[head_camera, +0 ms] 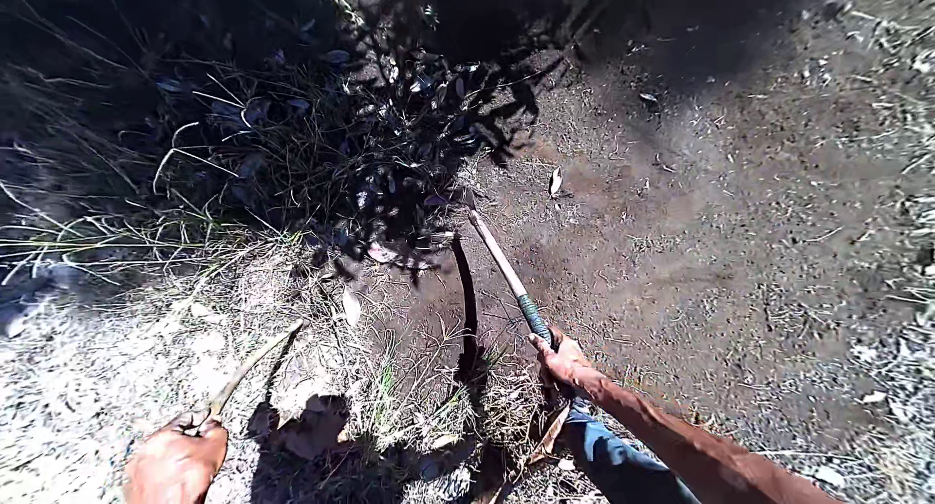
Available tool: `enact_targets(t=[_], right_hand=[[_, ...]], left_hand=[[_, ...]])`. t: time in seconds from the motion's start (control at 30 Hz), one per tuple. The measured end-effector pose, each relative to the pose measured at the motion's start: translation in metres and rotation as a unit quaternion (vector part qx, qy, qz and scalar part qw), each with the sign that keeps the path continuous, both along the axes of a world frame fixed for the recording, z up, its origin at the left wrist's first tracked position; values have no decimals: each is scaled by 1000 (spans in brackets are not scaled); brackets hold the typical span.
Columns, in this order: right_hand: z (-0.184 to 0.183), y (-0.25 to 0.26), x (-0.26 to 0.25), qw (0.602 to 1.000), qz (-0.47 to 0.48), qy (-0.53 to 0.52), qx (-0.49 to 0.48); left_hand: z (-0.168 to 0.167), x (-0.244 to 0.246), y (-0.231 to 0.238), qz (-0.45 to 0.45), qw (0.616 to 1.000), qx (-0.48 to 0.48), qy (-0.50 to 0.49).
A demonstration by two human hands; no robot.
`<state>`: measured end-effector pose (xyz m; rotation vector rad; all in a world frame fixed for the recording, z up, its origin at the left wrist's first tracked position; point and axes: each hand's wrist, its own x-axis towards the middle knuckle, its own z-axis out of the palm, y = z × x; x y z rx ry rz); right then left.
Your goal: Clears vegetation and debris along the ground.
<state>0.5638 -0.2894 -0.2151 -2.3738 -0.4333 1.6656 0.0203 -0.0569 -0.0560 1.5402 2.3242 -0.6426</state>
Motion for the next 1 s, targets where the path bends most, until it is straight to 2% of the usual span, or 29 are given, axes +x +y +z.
enact_targets(t=[0.1, 0.17, 0.2, 0.23, 0.3, 0.37, 0.43, 0.5, 0.57, 0.67, 0.73, 0.77, 0.87, 0.93, 1.0], right_hand=[[1, 74, 17, 963, -251, 5, 94], [-23, 122, 19, 930, -341, -9, 136], [-35, 130, 17, 925, -353, -6, 140], [-47, 122, 14, 932, -338, -1, 127], [-61, 60, 11, 977, -203, 9, 64], [-54, -5, 28, 998, -55, -42, 10], [-25, -52, 53, 995, 46, -81, -26], [4, -42, 74, 990, 98, -102, -23], [21, 7, 83, 990, 93, -109, 13], [6, 104, 82, 988, 25, -107, 106], [-18, 142, 88, 980, 56, -141, 131], [-32, 140, 96, 975, 102, -159, 114], [-50, 77, 128, 957, 230, -175, -2], [-36, 71, 130, 957, 239, -164, -27], [-19, 85, 124, 971, 193, -139, 0]], left_hand=[[-2, -1, 2, 1, 1000, -5, 7], [-3, 0, 2, 2, 1000, -5, 13], [-4, 1, 0, -1, 1000, -2, 13], [-4, 3, -2, -2, 1000, 0, 12], [-1, 10, -7, -5, 1000, 6, 9], [1, 19, -8, -2, 1000, 11, 5], [-1, 22, -15, 3, 1000, 4, 6], [-7, 23, -19, 6, 1000, 10, 7], [-11, 26, -21, 4, 1000, 11, 8], [-12, 30, -22, 6, 1000, 15, 2], [-11, 28, -20, 6, 1000, 15, 11], [-11, 25, -19, 5, 1000, 14, 16], [-10, 20, -12, 12, 1000, 13, 13], [-9, 19, -7, 23, 1000, 14, 11], [-7, 18, -2, 25, 1000, 11, 14]])
